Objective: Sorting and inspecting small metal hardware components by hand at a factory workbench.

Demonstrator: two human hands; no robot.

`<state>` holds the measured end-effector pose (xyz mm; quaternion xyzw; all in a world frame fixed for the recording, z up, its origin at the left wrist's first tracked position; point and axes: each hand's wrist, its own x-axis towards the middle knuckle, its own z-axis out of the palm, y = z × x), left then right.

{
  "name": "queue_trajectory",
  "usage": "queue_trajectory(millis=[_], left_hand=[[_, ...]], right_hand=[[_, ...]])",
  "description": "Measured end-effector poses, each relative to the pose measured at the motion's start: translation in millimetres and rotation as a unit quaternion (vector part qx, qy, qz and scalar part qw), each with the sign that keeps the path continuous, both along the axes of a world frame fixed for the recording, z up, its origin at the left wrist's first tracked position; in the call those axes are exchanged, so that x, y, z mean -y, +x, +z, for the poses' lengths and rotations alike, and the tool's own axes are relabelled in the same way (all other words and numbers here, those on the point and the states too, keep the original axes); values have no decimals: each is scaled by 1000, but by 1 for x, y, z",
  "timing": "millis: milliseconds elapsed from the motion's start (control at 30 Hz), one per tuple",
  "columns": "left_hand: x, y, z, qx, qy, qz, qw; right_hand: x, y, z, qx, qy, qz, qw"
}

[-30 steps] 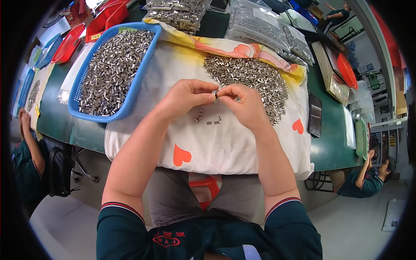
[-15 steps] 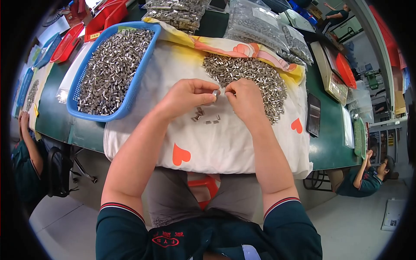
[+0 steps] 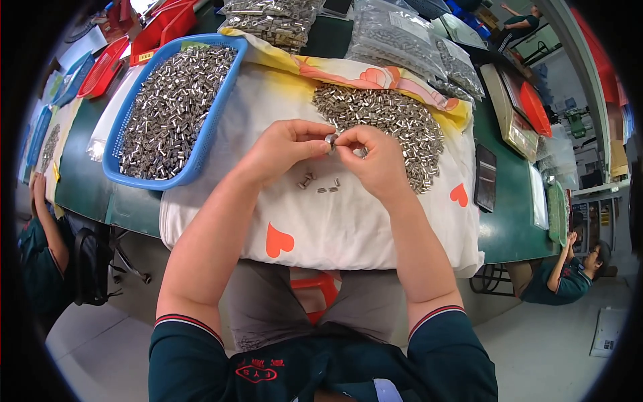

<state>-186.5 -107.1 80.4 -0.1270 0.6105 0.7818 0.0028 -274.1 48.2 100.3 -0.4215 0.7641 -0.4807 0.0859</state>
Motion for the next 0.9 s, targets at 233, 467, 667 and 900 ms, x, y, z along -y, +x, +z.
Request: queue_trajectory(millis=[233, 467, 667, 900], left_hand=[[-1, 2, 0, 7, -67, 5, 998], [-1, 3, 1, -3, -50, -19, 999], [-2, -1, -2, -15, -32, -19, 999], [-1, 0, 0, -7, -29, -8, 1000]], right_hand=[[0, 4, -2, -35, 19, 1, 999], [-2, -2, 6, 40, 50, 30, 998], [3, -22, -14, -201, 57, -38, 977], [10, -18, -26, -300, 189, -85, 931]])
